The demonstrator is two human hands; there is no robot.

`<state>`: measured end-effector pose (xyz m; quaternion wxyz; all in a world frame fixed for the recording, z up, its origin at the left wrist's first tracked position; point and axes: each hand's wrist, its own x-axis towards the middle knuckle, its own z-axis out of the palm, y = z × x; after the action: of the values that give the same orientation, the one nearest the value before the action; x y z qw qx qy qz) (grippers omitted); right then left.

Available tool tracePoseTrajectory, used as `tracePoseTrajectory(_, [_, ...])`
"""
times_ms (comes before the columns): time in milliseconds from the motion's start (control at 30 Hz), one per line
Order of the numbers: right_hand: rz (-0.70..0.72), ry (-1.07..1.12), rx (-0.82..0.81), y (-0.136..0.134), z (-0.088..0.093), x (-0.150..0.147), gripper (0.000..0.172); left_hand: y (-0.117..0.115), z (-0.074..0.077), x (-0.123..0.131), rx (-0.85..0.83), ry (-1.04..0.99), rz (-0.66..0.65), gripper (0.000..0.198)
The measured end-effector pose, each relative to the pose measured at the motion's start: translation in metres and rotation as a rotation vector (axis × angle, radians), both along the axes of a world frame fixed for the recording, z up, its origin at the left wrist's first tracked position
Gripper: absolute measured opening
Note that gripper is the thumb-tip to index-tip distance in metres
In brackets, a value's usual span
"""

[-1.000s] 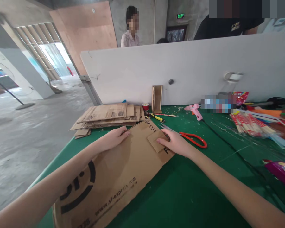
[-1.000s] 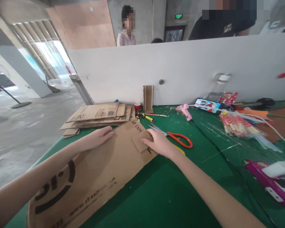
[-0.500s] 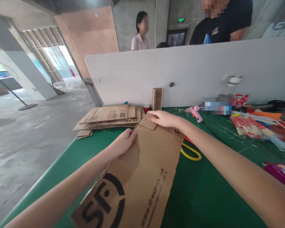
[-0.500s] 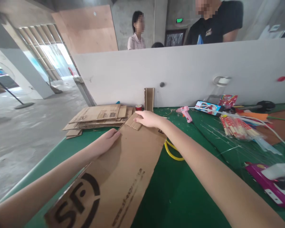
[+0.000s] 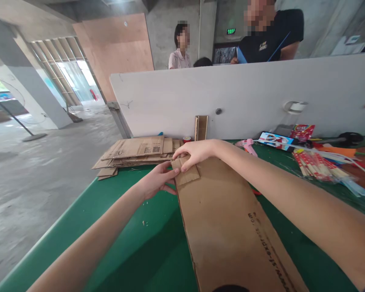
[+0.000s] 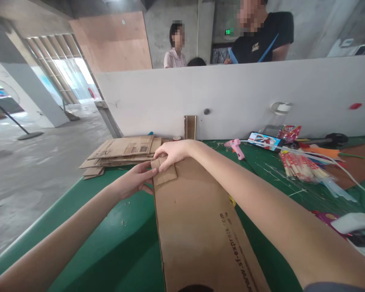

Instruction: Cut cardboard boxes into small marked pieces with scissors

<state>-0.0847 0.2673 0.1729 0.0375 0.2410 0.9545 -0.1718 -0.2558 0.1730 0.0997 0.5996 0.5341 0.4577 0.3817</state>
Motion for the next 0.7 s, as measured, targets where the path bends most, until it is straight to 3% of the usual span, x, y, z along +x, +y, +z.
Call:
tracePoseTrajectory(67, [0.005,0.029,0.016,-0.005,-0.001,-0.002,0.067,0.002,-0.002,-0.005,0.008,-0.043,-0.001,0.047])
tracePoseTrajectory(133, [-0.024,0.032,0.147,-0.01,-0.003,-0.005,0.063,0.003,-0.005,-0.008,0.032,-0.095,0.044,0.037])
tracePoseTrajectory(300, [-0.194,0.138,0.781,-0.024,-0.01,-0.009,0.046,0.003,-0.008,-0.002,0.073,-0.338,0.38,0.022])
tracePoseTrajectory(433, [-0.228,0.217,0.917,-0.048,-0.018,-0.009,0.045,-0.009,-0.01,0.019,0.095,-0.565,0.547,0.018])
tracePoseTrajectory(500, [-0.221,0.299,0.843,-0.07,-0.029,-0.009,0.04,-0.016,-0.015,0.029,0.117,-0.639,0.584,0.017])
tracePoseTrajectory(567, [-0.264,0.461,0.644,-0.093,-0.048,-0.009,0.026,-0.022,-0.022,0.035,0.168,-0.663,0.619,0.017])
tracePoseTrajectory(633, [-0.412,0.676,0.23,-0.112,-0.07,-0.008,0.025,-0.025,-0.027,0.038,0.222,-0.66,0.622,0.017])
tracePoseTrajectory(700, [-0.639,0.876,-0.374,-0.122,-0.091,-0.007,0.034,-0.029,-0.03,0.04,0.272,-0.682,0.605,0.02])
